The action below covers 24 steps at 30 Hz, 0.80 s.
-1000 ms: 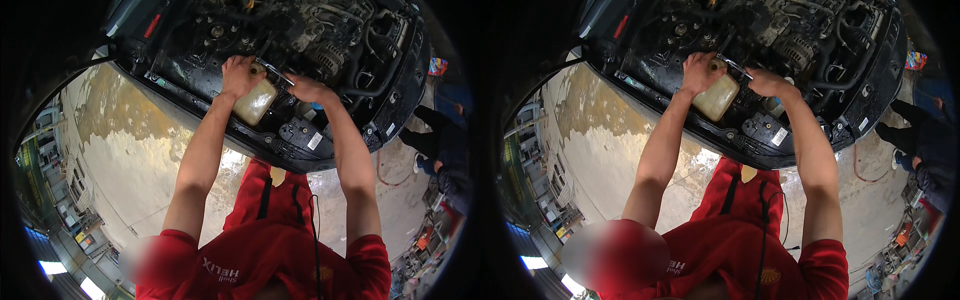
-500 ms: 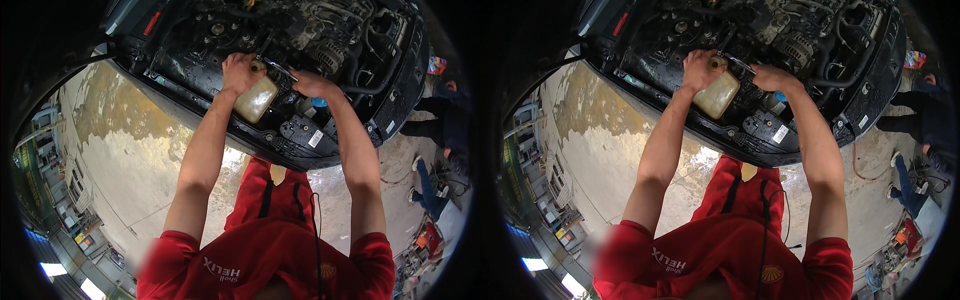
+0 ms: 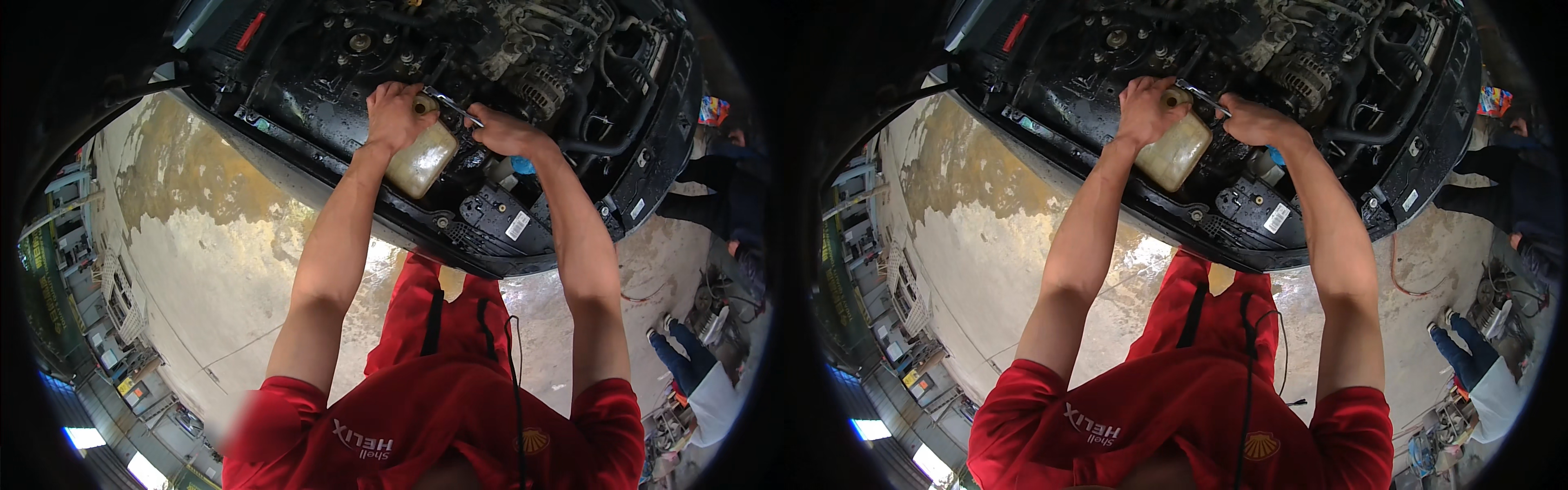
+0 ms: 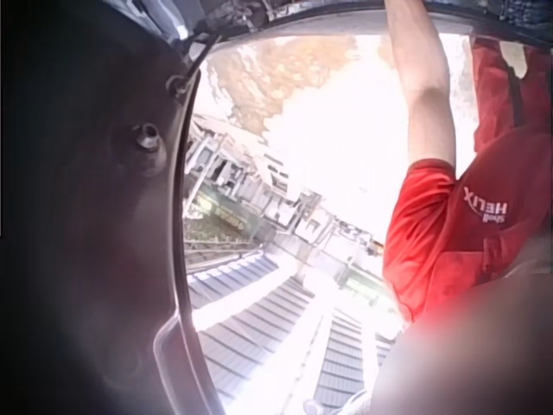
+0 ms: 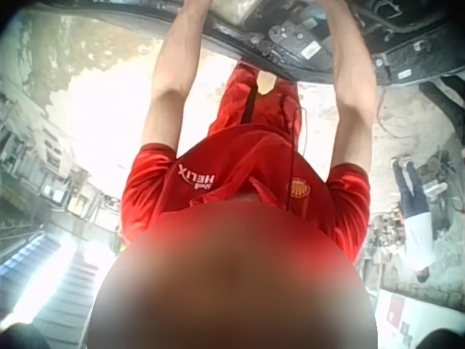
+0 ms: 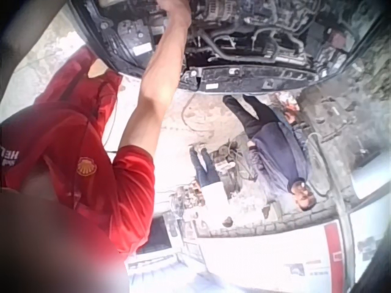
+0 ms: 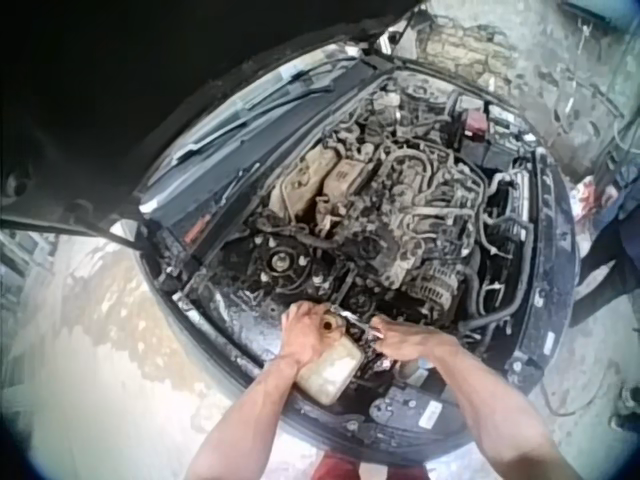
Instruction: The person works under the open hood of a car, using a wrench to loosen and tighten bolts on engine components. They repeatedly reach into the engine bay, adjust parts, and reposition tools while another person stands nearby.
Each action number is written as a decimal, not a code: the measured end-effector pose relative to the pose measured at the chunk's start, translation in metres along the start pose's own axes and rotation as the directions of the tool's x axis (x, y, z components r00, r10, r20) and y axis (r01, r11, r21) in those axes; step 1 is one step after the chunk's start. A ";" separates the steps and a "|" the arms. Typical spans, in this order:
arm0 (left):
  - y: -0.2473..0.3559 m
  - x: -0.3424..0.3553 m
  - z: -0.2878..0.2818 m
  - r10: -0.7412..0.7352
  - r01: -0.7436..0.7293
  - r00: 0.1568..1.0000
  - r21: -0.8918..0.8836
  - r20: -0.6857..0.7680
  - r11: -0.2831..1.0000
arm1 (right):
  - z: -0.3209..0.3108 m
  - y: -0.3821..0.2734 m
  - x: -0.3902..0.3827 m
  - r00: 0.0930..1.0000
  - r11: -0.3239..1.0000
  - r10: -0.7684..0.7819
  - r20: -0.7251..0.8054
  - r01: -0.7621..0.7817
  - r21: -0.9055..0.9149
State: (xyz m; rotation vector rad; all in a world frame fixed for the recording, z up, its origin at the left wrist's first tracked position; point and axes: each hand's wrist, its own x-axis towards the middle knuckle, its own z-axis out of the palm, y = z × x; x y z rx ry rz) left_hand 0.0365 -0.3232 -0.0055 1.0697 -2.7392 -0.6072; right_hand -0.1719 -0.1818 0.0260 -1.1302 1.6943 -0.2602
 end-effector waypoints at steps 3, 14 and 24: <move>0.000 0.001 0.000 -0.001 0.001 1.000 -0.001 0.001 1.000 | -0.003 -0.002 -0.002 0.999 1.000 -0.022 0.033 0.022 0.004; 0.005 -0.001 0.001 0.010 -0.009 0.999 0.026 -0.046 1.000 | 0.000 0.007 0.004 0.997 0.995 -0.078 0.027 0.076 0.067; 0.006 -0.003 0.002 0.022 -0.021 0.998 0.006 -0.052 1.000 | 0.005 0.015 0.015 0.997 0.996 -0.083 0.008 0.083 0.024</move>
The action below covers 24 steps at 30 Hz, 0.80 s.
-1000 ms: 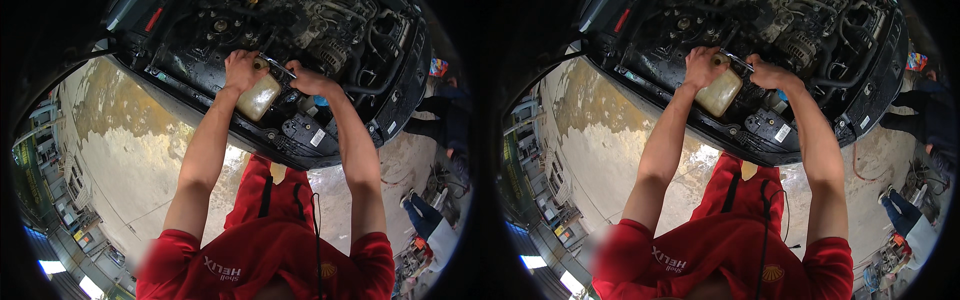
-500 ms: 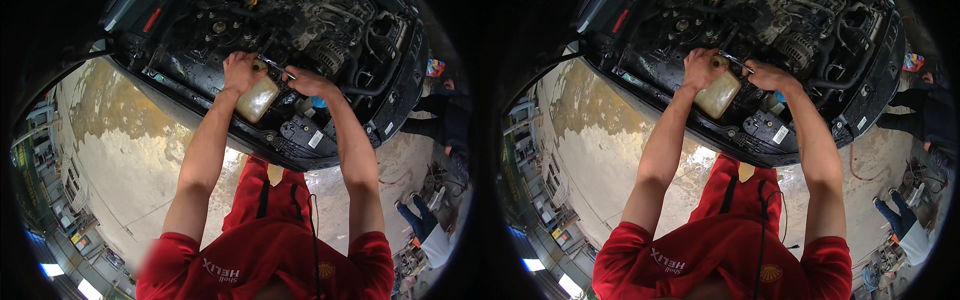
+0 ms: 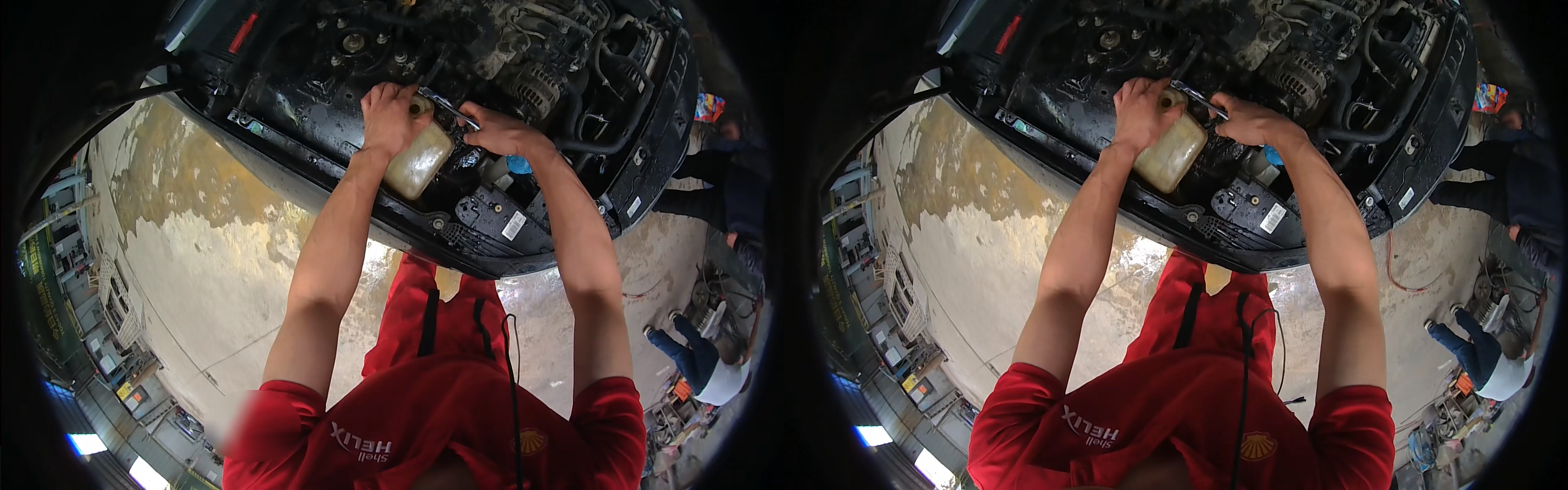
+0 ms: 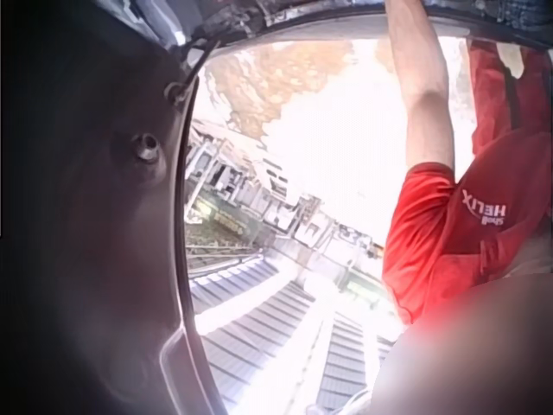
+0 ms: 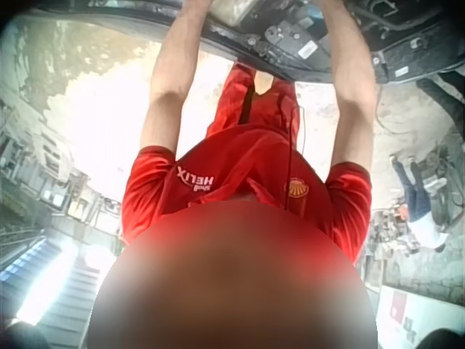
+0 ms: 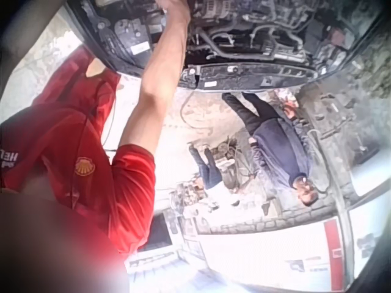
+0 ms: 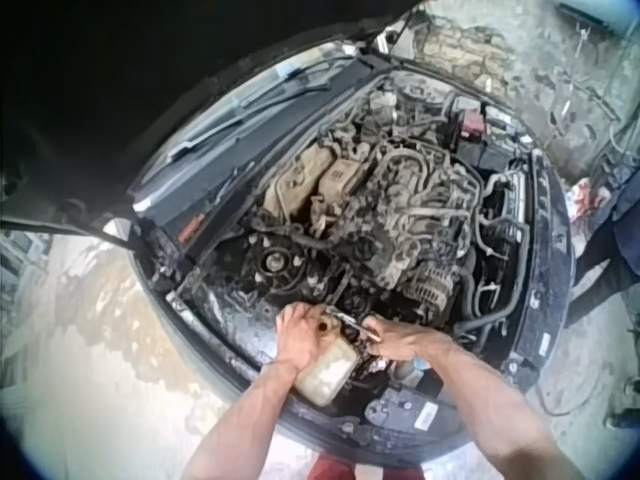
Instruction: The person works under the open hood of a car, using a wrench to loosen and tighten bolts on engine components. They repeatedly reach into the engine bay, adjust parts, and reposition tools while another person stands nearby.
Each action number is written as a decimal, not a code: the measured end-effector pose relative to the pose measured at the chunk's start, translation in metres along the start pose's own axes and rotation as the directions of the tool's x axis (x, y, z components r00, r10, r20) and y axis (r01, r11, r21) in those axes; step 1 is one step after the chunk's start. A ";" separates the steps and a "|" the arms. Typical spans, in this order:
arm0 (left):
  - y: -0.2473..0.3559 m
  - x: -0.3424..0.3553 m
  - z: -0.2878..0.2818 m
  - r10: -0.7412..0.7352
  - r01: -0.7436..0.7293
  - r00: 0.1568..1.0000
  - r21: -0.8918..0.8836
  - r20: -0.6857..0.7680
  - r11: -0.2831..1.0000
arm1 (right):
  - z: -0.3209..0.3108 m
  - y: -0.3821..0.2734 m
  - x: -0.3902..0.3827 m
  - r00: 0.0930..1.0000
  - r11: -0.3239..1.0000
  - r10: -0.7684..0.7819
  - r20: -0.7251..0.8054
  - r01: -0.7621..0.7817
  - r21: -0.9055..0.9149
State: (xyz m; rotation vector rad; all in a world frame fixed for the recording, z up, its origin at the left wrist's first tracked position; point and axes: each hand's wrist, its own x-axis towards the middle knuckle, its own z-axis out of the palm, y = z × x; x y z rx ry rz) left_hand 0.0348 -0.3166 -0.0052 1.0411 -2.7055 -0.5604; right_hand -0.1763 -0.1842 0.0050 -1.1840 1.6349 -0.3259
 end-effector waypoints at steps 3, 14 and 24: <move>0.000 0.000 0.002 0.028 -0.027 0.998 0.006 -0.056 1.000 | -0.006 -0.012 -0.011 0.994 0.992 0.107 -0.018 -0.107 -0.062; -0.003 0.002 0.006 0.011 -0.011 0.999 0.011 -0.040 1.000 | -0.009 -0.023 -0.016 0.997 0.970 0.064 -0.039 -0.072 -0.230; -0.004 0.002 0.007 0.010 -0.010 0.999 0.002 -0.036 1.000 | -0.003 -0.027 -0.020 0.989 0.967 0.063 -0.134 -0.094 -0.238</move>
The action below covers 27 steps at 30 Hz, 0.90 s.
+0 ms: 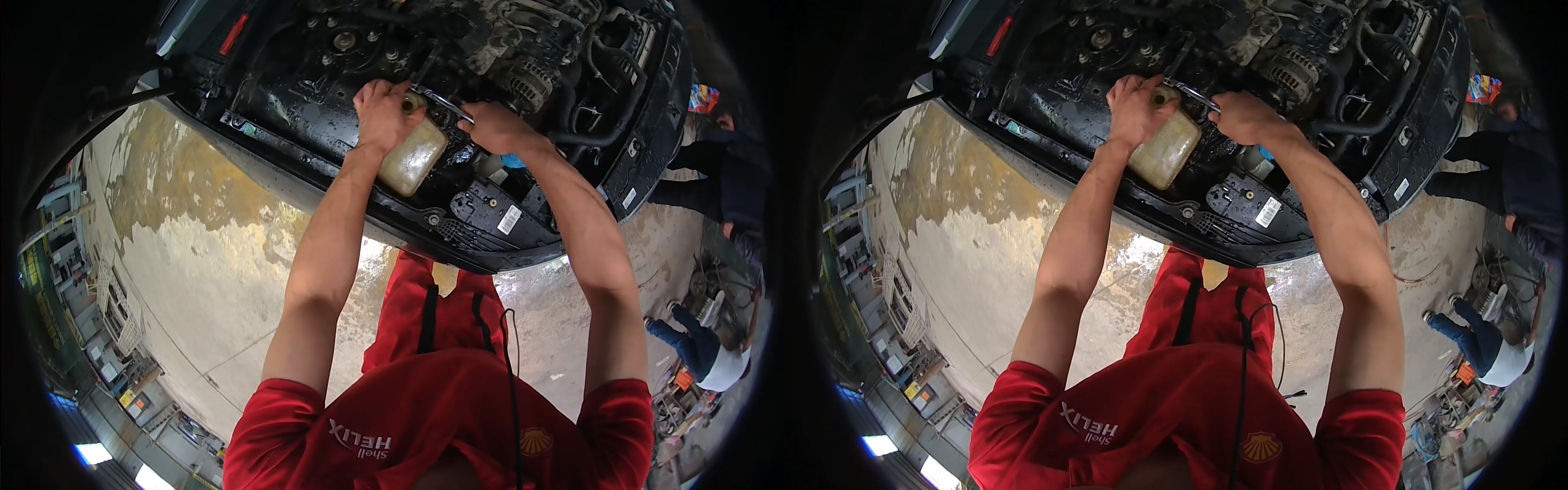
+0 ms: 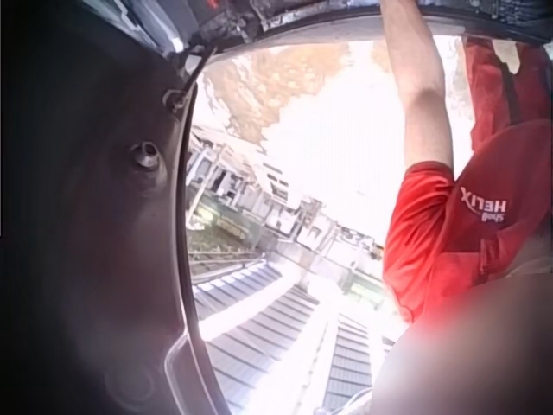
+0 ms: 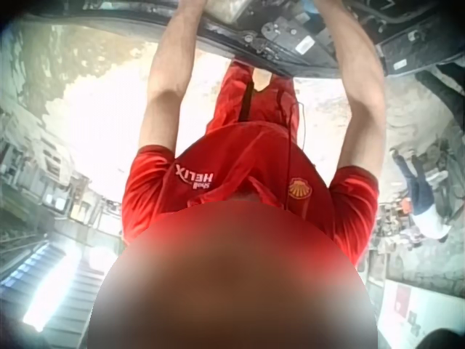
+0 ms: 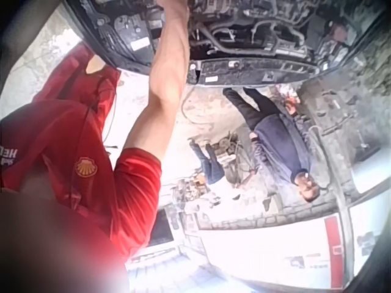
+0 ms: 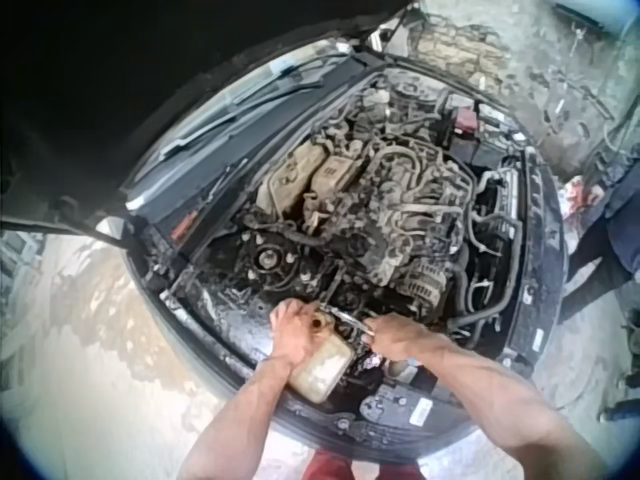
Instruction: The person works under the open hood of a car, using a wrench to loosen and tighten bolts on engine components. They repeatedly reach into the engine bay, adjust parts, and reposition tools while another person stands nearby.
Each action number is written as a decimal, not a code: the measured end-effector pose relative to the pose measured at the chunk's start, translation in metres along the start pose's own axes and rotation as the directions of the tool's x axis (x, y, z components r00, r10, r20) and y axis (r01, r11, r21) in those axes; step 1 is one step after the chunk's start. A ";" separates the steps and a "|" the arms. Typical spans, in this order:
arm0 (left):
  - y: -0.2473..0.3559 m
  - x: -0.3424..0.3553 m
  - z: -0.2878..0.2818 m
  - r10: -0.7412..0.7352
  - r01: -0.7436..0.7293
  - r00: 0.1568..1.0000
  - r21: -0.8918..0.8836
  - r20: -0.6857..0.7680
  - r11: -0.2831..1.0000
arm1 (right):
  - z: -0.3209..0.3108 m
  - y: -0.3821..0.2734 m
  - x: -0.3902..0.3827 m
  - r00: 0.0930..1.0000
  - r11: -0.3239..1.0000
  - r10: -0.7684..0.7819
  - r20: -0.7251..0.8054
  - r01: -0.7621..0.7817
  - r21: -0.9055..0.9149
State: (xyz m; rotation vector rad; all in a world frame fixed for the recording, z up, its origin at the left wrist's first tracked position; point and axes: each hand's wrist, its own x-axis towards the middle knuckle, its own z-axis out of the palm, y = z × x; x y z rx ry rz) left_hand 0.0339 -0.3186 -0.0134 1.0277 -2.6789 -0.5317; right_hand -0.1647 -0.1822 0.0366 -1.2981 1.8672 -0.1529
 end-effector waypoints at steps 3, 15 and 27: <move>0.001 -0.001 0.001 -0.005 0.005 1.000 0.023 -0.005 1.000 | -0.002 -0.006 -0.001 0.999 0.999 0.052 -0.007 -0.052 0.000; -0.002 -0.002 0.000 0.023 -0.023 1.000 -0.023 -0.019 0.999 | -0.013 -0.025 0.006 0.975 0.980 0.180 -0.128 -0.189 -0.061; -0.001 -0.001 0.000 0.021 -0.020 0.999 0.022 -0.031 1.000 | -0.004 -0.013 0.020 0.951 0.963 0.247 -0.186 -0.262 -0.060</move>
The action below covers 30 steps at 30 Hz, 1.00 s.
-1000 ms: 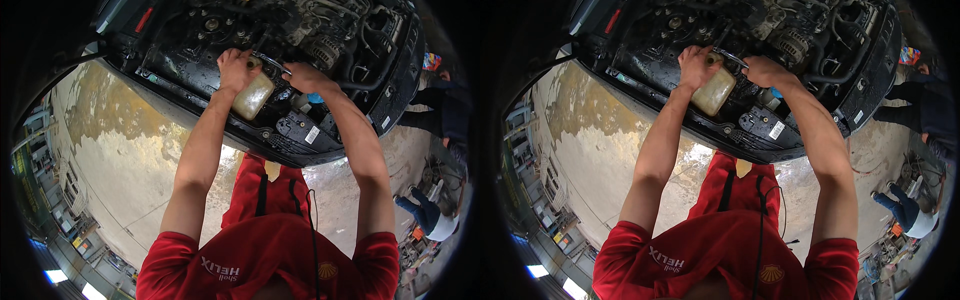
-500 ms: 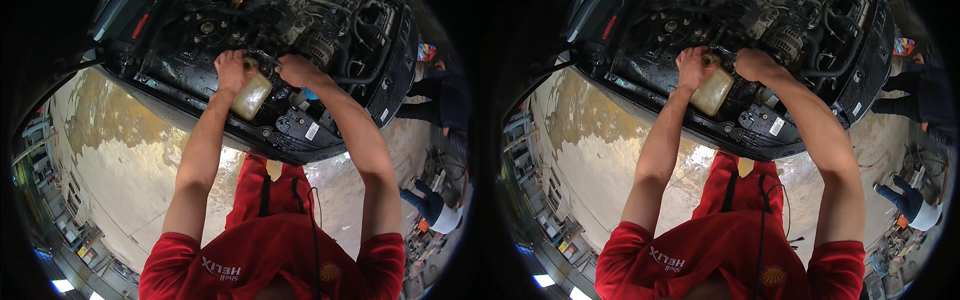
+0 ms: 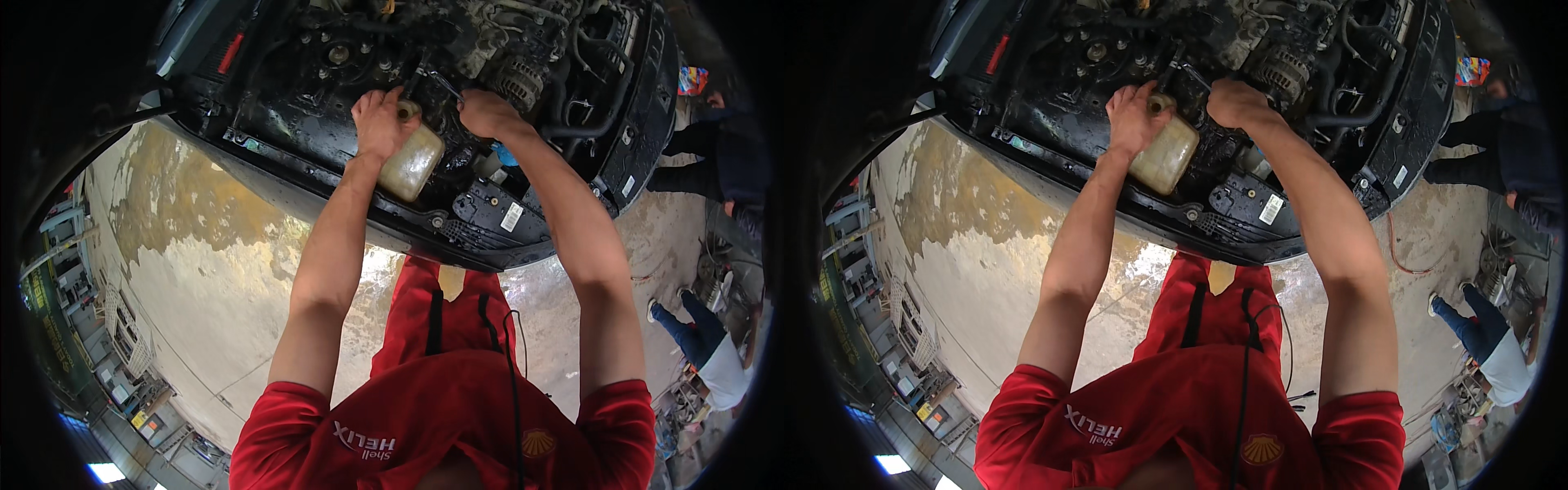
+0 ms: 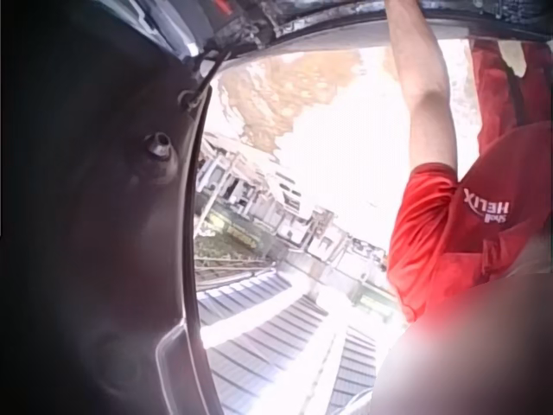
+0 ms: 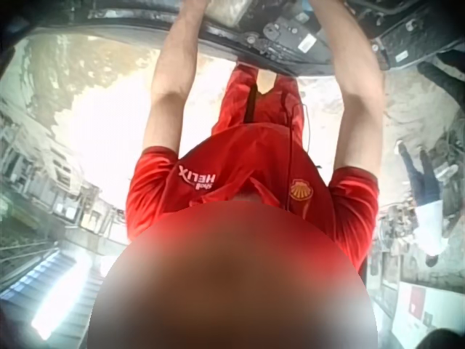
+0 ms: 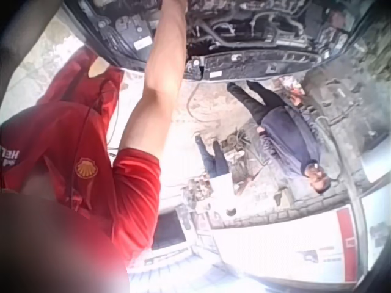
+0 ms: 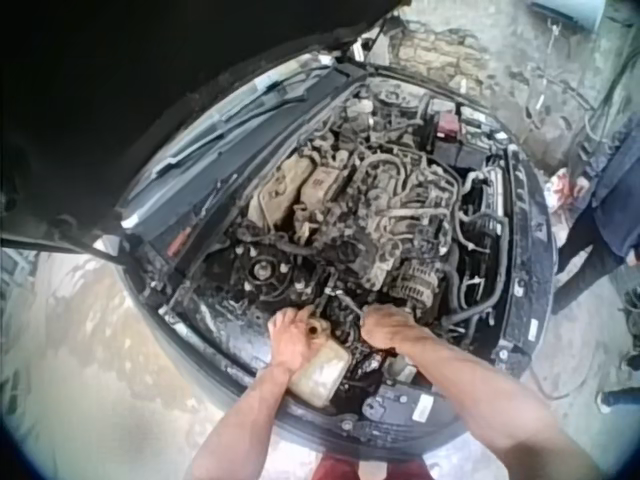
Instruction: The person works under the open hood of a car, using a wrench to loosen and tighten bolts on engine components. They repeatedly reach into the engine bay, adjust parts, and reposition tools while another person stands nearby.
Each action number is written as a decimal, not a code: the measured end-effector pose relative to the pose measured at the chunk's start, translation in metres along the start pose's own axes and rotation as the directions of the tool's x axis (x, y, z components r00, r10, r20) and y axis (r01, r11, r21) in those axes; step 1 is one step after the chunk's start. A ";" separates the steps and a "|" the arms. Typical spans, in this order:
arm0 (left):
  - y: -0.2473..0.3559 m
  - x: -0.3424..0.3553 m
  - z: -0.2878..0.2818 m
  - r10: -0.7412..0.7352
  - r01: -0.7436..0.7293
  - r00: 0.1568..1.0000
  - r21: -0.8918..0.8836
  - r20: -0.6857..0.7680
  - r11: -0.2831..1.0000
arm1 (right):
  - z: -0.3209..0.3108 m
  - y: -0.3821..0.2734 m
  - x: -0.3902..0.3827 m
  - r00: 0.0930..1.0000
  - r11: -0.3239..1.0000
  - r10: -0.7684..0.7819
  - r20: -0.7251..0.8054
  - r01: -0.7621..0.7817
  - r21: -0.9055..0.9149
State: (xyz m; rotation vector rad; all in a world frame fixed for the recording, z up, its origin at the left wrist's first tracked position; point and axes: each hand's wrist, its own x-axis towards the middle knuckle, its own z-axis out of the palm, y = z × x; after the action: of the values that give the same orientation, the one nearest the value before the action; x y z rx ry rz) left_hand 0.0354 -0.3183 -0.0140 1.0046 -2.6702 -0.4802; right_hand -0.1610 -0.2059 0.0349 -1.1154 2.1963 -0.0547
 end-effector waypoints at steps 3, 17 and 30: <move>0.000 0.000 -0.003 0.005 -0.005 1.000 0.002 0.016 1.000 | 0.000 0.004 0.003 0.996 0.999 -0.039 0.076 0.038 0.012; 0.008 -0.010 -0.013 0.014 -0.007 0.996 0.073 -0.093 0.997 | -0.059 -0.029 -0.016 0.907 1.000 -0.002 0.421 -0.002 0.008; 0.011 -0.002 -0.016 -0.011 0.012 1.000 0.142 -0.010 0.990 | -0.059 -0.078 -0.002 0.894 0.993 0.031 0.446 0.024 -0.116</move>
State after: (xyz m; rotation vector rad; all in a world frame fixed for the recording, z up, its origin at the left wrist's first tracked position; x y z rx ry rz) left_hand 0.0356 -0.3126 0.0051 1.0586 -2.7241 -0.2903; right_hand -0.1392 -0.2688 0.1069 -1.0628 1.8026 0.3116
